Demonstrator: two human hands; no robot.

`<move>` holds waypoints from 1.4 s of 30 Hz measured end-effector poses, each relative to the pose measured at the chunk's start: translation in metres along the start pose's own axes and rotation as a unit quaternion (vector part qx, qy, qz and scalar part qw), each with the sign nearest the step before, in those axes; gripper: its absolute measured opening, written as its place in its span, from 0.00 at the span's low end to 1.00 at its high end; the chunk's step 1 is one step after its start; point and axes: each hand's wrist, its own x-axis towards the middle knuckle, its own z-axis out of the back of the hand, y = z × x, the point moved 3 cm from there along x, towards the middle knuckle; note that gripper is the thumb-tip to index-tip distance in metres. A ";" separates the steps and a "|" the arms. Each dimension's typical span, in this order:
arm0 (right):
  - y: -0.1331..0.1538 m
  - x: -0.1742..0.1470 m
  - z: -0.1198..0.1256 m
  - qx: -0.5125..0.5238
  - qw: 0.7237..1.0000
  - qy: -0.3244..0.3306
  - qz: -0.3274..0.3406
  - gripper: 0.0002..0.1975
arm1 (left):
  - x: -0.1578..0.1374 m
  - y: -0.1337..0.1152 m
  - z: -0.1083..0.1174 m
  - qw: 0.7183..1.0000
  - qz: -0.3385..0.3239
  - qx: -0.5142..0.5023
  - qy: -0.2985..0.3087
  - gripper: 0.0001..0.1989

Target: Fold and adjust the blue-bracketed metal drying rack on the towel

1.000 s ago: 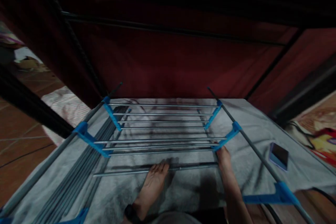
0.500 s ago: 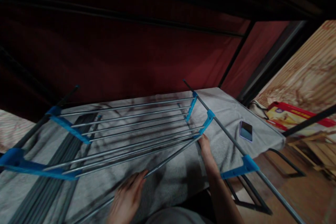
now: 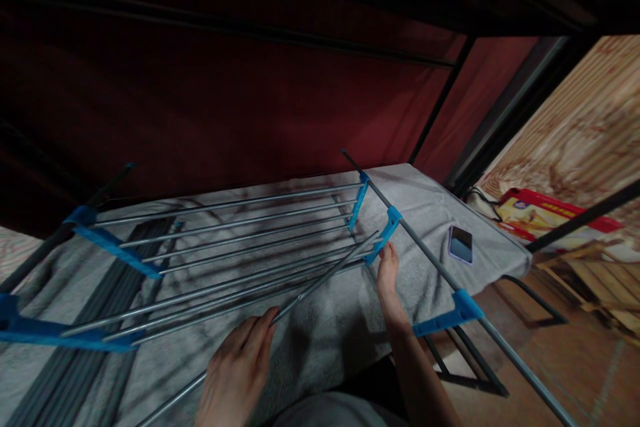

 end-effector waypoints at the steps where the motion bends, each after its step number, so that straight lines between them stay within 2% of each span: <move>1: 0.008 0.000 -0.001 -0.010 1.000 -0.018 0.005 0.16 | 0.002 -0.001 -0.001 1.000 -0.006 0.003 -0.001 0.15; 7: 0.053 0.000 -0.005 -0.014 0.996 -0.054 0.066 0.17 | 0.014 -0.003 -0.009 0.998 -0.035 0.044 -0.016 0.16; 11: 0.066 -0.002 -0.007 -0.027 0.996 -0.051 0.074 0.20 | 0.025 -0.006 -0.006 0.996 -0.044 0.068 -0.025 0.16; 18: 0.075 -0.002 -0.012 -0.036 0.995 -0.053 0.075 0.23 | 0.041 -0.012 -0.001 0.995 -0.062 0.076 -0.031 0.15; 23: 0.078 -0.001 -0.011 -0.054 0.995 -0.044 0.073 0.21 | 0.048 -0.011 0.005 0.993 -0.074 0.084 -0.037 0.15; 34: 0.076 0.001 -0.009 -0.035 0.998 -0.027 0.042 0.20 | 0.054 -0.006 0.008 0.992 -0.085 0.096 -0.014 0.16; 42: 0.074 0.003 -0.009 -0.019 0.999 -0.024 0.034 0.20 | 0.060 -0.003 0.011 0.989 -0.103 0.102 -0.021 0.16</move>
